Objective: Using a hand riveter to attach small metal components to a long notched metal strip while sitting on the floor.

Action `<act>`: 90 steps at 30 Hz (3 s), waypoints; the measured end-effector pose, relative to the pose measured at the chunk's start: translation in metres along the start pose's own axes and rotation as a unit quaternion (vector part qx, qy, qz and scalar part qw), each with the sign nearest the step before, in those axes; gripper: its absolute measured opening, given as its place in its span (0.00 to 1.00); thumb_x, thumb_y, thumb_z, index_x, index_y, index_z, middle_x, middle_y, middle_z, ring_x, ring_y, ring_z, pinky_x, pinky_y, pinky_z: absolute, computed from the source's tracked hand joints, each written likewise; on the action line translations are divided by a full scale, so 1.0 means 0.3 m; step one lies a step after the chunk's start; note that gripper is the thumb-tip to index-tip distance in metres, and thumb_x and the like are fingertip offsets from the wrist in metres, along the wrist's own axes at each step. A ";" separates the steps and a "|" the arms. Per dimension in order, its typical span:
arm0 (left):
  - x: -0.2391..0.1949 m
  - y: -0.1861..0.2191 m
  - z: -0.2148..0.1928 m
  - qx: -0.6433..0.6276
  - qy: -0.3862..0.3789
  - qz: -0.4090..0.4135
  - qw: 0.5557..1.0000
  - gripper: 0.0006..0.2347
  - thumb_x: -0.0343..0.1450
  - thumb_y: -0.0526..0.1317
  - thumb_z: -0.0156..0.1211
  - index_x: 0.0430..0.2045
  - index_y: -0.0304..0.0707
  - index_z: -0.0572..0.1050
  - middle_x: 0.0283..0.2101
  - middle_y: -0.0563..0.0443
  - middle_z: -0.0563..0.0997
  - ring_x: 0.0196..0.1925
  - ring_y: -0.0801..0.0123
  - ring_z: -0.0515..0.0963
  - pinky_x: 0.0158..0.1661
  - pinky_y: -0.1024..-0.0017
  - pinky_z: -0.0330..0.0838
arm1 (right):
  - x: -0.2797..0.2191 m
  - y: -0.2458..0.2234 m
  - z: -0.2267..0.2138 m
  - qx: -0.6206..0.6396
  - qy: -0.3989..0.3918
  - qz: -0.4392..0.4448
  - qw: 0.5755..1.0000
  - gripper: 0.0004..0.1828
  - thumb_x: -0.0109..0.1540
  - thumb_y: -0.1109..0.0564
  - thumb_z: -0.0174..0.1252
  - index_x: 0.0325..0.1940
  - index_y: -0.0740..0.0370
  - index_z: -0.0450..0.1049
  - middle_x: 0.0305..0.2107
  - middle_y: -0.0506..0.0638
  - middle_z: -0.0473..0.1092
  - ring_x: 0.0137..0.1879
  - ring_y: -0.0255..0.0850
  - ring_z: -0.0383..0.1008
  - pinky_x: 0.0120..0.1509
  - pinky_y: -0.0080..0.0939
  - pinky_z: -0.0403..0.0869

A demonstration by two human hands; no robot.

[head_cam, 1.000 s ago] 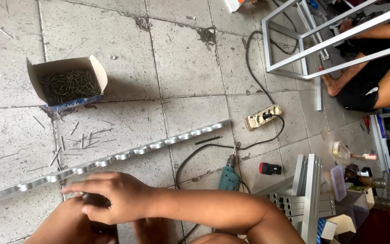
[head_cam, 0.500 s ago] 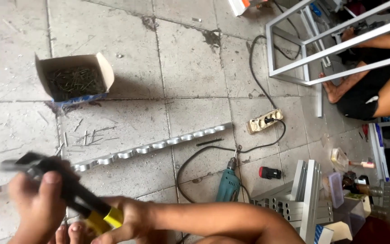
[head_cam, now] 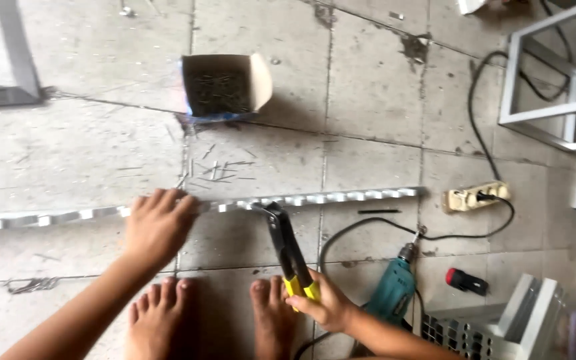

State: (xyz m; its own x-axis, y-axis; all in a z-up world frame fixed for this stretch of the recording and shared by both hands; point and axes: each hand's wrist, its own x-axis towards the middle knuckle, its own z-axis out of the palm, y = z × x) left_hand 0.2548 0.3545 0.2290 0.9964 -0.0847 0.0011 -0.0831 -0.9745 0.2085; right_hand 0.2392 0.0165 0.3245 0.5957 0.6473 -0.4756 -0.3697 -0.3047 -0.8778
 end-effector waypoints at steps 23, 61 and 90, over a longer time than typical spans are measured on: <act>0.067 0.114 0.034 -0.008 0.074 0.019 0.997 0.09 0.76 0.48 0.55 0.37 0.45 0.73 0.39 0.54 0.75 0.35 0.66 0.71 0.39 0.68 0.66 | -0.029 0.086 0.045 -0.144 0.114 0.105 0.977 0.25 0.65 0.45 0.38 0.54 0.61 0.72 0.37 0.53 0.79 0.42 0.43 0.81 0.49 0.43 0.78; -0.013 0.438 0.105 -0.249 -0.161 0.251 0.921 0.35 0.59 0.59 0.70 0.55 0.41 0.63 0.60 0.42 0.63 0.65 0.45 0.63 0.55 0.55 0.67 | 0.138 -0.033 -0.256 -0.427 0.043 0.315 0.847 0.22 0.48 0.39 0.70 0.33 0.56 0.77 0.27 0.55 0.78 0.42 0.51 0.81 0.45 0.48 0.76; 0.161 0.605 0.283 -0.898 -0.102 -0.261 0.339 0.24 0.71 0.61 0.52 0.16 0.37 0.71 0.13 0.40 0.74 0.19 0.57 0.80 0.26 0.66 0.74 | 0.124 -0.089 -0.147 -0.365 0.005 0.300 0.881 0.21 0.51 0.44 0.61 0.34 0.65 0.76 0.28 0.61 0.77 0.41 0.59 0.80 0.43 0.57 0.76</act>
State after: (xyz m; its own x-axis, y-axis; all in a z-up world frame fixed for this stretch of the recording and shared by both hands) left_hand 0.2863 0.1558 0.1841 0.8302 -0.1884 -0.5247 0.4302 0.8150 0.3881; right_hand 0.3026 0.0179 0.3276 0.4564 0.2109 -0.8644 -0.0653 -0.9609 -0.2690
